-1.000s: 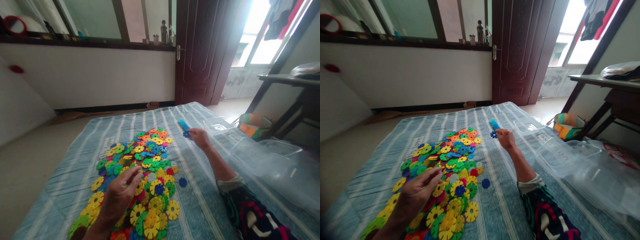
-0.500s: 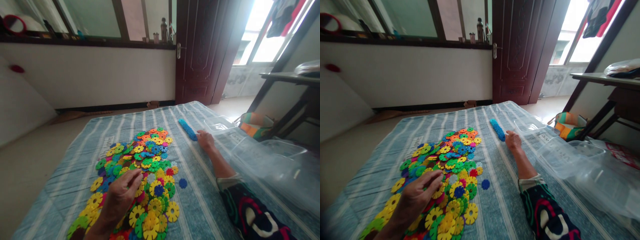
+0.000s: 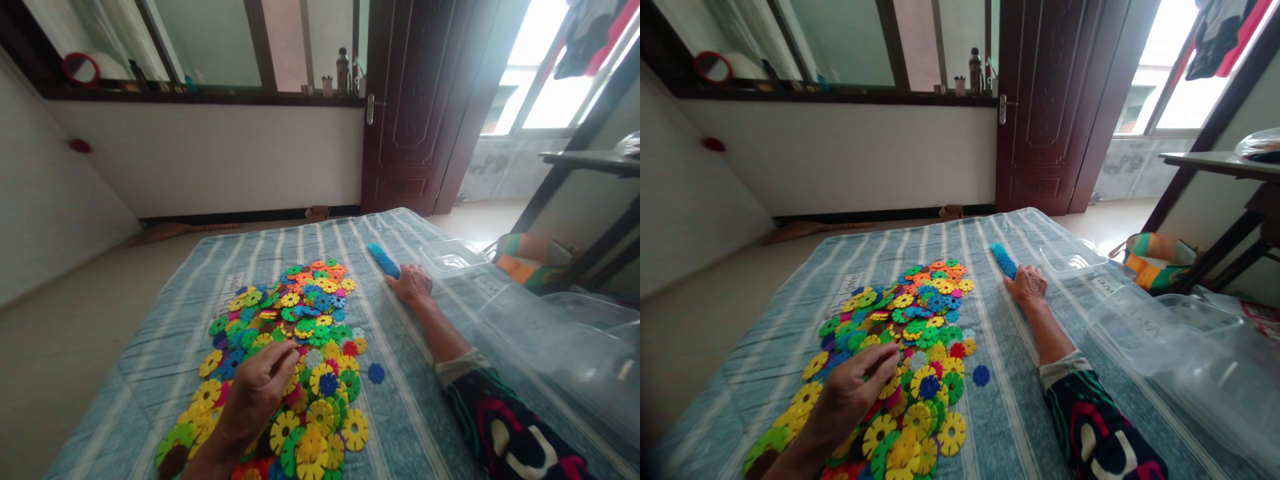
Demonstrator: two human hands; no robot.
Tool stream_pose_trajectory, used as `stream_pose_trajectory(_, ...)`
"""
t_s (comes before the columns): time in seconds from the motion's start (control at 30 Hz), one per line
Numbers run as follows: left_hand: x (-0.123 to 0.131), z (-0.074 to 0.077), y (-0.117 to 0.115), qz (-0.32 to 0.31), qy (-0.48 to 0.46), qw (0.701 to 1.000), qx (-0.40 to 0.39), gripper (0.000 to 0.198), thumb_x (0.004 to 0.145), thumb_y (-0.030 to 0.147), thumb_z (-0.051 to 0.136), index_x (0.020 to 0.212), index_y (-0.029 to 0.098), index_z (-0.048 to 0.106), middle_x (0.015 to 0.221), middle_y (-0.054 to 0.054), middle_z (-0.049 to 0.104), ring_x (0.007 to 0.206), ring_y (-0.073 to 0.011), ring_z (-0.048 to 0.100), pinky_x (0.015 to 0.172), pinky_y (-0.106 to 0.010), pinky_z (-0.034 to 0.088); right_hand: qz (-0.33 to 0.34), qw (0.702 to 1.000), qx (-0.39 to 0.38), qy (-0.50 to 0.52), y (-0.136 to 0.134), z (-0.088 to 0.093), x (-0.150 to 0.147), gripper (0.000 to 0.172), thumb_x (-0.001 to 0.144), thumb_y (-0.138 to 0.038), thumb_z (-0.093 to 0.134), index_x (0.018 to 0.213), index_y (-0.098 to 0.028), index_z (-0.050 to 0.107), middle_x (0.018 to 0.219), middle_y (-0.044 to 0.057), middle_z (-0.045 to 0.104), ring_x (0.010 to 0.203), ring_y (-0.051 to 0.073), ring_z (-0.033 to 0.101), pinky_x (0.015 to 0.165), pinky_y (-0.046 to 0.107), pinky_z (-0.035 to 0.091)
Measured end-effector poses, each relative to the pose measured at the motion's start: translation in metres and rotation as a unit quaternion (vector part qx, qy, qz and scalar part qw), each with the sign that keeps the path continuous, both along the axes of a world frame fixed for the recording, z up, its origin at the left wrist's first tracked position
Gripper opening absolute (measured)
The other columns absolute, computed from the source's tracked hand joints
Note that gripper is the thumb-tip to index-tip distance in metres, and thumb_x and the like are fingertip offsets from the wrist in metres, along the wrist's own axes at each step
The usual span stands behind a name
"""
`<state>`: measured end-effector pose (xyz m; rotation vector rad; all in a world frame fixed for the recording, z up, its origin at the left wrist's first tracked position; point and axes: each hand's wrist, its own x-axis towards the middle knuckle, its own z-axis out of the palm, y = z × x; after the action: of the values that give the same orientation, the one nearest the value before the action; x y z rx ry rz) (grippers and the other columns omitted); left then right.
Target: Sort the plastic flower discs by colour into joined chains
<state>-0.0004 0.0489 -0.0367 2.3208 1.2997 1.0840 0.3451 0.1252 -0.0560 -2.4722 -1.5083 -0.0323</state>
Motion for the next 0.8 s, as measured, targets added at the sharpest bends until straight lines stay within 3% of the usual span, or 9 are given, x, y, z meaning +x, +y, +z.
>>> stream_pose_trajectory(0.6,0.002,0.000,-0.003,-0.007,0.006,1.000,0.013,0.022,0.087,0.031,0.052,0.083,0.018,0.070,0.078,-0.003,0.074,0.070,-0.0150,0.069,0.066,-0.022,0.053,0.046,0.997,0.024,-0.054,0.004,-0.018,-0.001,0.037,0.091,-0.041,0.048,0.110,-0.013,0.063,0.109,0.016,0.065,0.104,0.029,0.057,0.081,0.037,0.040)
stream_pose_trajectory(0.8,-0.008,0.006,0.004,0.026,-0.008,1.000,-0.015,0.024,0.083,0.036,0.055,0.082,0.019,0.071,0.081,-0.003,0.075,0.072,-0.0166,0.070,0.071,-0.023,0.055,0.041,0.996,0.053,-0.067,0.001,-0.013,-0.003,0.039,0.091,-0.043,0.049,0.110,-0.012,0.063,0.107,0.018,0.065,0.102,0.031,0.057,0.080,0.039,0.039)
